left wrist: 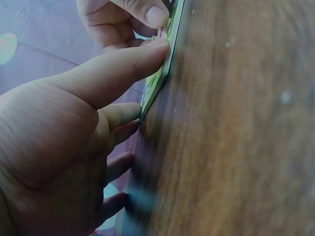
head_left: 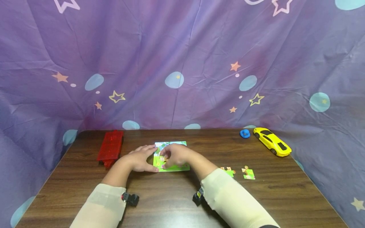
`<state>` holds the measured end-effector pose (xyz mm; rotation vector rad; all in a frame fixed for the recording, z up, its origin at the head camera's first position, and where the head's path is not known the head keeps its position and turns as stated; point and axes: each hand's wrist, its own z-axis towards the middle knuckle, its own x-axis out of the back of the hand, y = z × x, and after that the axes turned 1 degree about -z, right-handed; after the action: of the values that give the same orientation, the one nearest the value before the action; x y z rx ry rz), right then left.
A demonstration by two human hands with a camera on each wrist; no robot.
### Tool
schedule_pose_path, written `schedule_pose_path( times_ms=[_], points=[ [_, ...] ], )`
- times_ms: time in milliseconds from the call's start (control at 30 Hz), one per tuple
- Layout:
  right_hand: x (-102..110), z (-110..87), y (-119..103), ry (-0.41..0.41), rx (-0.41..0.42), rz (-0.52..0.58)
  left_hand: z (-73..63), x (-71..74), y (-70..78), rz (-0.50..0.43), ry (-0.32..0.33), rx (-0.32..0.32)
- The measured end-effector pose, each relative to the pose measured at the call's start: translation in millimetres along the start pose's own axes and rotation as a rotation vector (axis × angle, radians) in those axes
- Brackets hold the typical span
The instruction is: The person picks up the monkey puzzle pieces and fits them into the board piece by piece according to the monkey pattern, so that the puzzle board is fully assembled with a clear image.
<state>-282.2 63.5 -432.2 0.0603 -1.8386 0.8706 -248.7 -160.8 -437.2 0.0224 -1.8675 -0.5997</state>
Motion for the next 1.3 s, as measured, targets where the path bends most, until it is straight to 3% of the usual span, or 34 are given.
schedule_pose_path(
  times_ms=[267, 600, 1300],
  points=[
    [-2.0, 2.2, -4.4, -0.007, -0.043, -0.025, 0.5, -0.6, -0.6, -0.002, -0.004, 0.002],
    [-3.1, 2.2, -1.1, -0.008, 0.002, -0.032, -0.4, 0.0, 0.5, -0.008, -0.008, -0.009],
    [-2.1, 3.4, -1.9, -0.023, -0.014, -0.059, -0.4, 0.7, 0.2, -0.003, -0.004, -0.023]
  ],
)
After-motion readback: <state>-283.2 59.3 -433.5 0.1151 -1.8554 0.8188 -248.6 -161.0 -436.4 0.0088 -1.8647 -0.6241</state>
